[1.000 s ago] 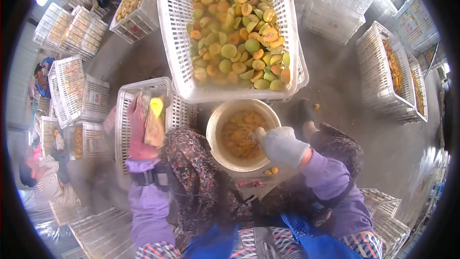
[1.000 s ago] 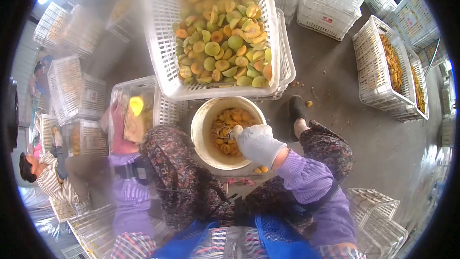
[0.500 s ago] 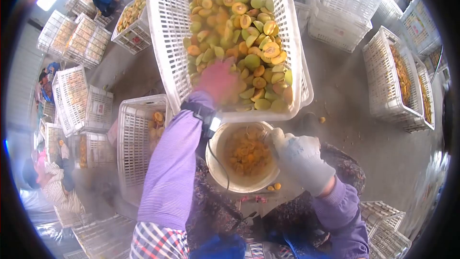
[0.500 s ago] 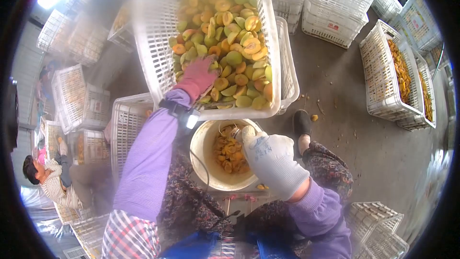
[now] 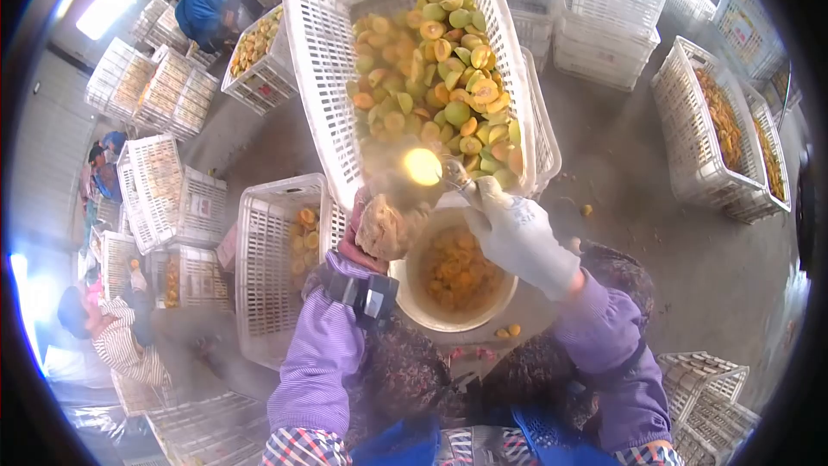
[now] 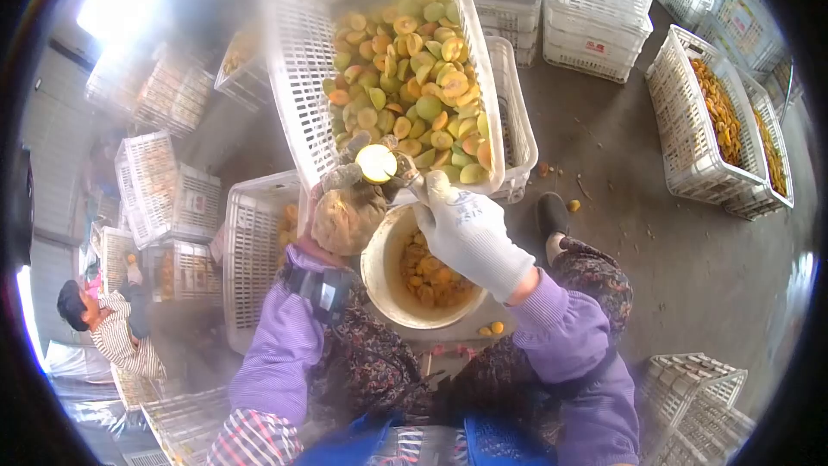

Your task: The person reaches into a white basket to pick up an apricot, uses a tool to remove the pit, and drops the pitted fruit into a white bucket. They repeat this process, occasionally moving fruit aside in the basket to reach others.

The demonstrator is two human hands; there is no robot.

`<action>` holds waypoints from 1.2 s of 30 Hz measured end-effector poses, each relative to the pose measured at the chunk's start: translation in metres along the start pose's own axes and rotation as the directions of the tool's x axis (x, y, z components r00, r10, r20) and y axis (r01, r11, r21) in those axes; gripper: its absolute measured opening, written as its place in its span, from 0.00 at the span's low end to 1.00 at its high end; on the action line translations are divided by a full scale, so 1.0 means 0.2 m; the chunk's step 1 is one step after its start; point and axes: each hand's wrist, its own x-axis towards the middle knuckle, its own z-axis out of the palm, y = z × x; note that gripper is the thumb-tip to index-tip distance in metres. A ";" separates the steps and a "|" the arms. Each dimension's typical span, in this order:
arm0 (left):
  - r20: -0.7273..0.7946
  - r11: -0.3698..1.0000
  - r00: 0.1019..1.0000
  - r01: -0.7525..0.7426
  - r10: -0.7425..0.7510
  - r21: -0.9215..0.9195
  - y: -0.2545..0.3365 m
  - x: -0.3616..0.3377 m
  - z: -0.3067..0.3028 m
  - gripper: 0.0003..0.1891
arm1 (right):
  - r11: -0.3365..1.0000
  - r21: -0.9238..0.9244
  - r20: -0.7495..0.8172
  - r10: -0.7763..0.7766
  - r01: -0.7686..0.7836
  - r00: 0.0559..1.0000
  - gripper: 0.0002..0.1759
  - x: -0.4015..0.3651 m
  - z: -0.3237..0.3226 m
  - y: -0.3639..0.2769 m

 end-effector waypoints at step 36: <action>0.226 0.820 0.932 -0.359 0.285 0.447 0.04 -0.01 0.25 0.20 | 0.381 0.535 0.824 -0.036 -0.754 0.566 0.12 0.07 -0.01 -0.08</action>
